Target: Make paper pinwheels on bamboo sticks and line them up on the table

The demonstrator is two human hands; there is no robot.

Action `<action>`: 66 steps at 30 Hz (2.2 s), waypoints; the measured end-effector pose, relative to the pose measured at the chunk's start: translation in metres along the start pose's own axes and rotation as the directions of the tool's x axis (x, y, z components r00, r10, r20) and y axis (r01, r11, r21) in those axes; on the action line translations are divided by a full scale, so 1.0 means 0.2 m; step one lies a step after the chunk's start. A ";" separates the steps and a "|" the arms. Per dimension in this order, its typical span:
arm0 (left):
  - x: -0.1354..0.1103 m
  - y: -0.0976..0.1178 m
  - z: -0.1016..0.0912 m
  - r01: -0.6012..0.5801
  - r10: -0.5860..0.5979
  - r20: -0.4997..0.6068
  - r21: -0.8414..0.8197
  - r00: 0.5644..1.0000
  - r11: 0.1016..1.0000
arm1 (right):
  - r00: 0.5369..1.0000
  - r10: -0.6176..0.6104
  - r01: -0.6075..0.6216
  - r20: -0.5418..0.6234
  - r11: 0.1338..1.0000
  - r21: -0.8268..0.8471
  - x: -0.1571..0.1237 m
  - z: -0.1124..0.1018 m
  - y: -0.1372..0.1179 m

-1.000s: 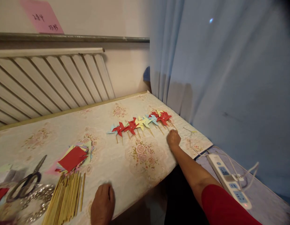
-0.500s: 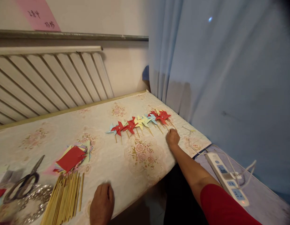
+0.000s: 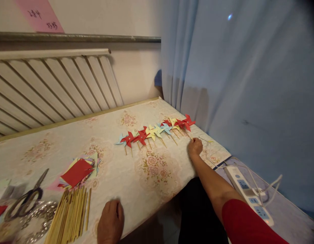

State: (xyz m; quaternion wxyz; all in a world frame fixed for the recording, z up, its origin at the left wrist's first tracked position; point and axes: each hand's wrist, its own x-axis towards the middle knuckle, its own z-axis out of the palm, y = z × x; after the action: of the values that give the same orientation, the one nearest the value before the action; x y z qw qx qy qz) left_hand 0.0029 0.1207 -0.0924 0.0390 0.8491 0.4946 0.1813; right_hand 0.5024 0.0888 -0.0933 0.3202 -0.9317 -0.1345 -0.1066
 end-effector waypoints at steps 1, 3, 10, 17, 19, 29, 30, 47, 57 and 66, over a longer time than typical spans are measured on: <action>0.00 0.00 0.00 0.001 -0.001 0.002 0.002 1.000 1.000 | 1.000 0.000 0.000 0.000 1.000 0.000 0.00 0.00 0.00; 0.00 0.00 0.00 0.006 -0.006 0.005 0.005 1.000 1.000 | 1.000 -0.004 0.004 0.002 1.000 -0.002 0.01 0.01 0.00; 0.00 -0.01 0.01 -0.004 0.004 0.000 0.022 1.000 1.000 | 0.997 -0.065 0.066 0.042 0.998 -0.015 0.03 0.03 -0.02; -0.01 -0.02 0.01 -0.009 0.009 0.003 0.017 1.000 1.000 | 0.995 -0.065 0.070 0.076 0.995 -0.070 0.03 0.05 -0.02; -0.01 -0.01 0.01 -0.009 0.009 0.002 0.021 1.000 1.000 | 0.995 -0.058 0.065 0.082 0.994 -0.085 0.03 0.06 -0.02; 0.00 0.00 0.00 -0.027 0.028 -0.011 0.057 1.000 0.998 | 0.995 -0.068 0.074 0.074 0.993 -0.090 0.00 0.04 -0.02; 0.00 0.00 0.00 -0.030 0.031 -0.012 0.062 0.999 0.998 | 0.995 -0.071 0.077 0.068 0.993 -0.085 -0.01 0.04 -0.02; 0.00 0.02 -0.02 -0.033 0.035 -0.015 0.095 0.999 0.995 | 0.990 -0.109 0.116 0.088 0.991 -0.069 -0.28 -0.10 0.01; -0.01 0.01 0.00 -0.025 0.026 -0.006 0.091 1.000 0.996 | 0.994 -0.015 0.033 0.112 0.987 -0.159 -0.14 -0.05 -0.05; -0.01 0.01 -0.01 -0.029 0.031 -0.014 0.102 0.999 0.994 | 0.993 -0.032 0.052 0.115 0.983 -0.175 -0.09 -0.03 -0.05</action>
State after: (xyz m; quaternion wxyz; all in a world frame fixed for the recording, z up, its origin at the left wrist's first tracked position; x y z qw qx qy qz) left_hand 0.0040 0.1181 -0.0903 -0.0108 0.8559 0.4907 0.1631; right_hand 0.4811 0.0899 -0.0882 0.2253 -0.9580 -0.1619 -0.0727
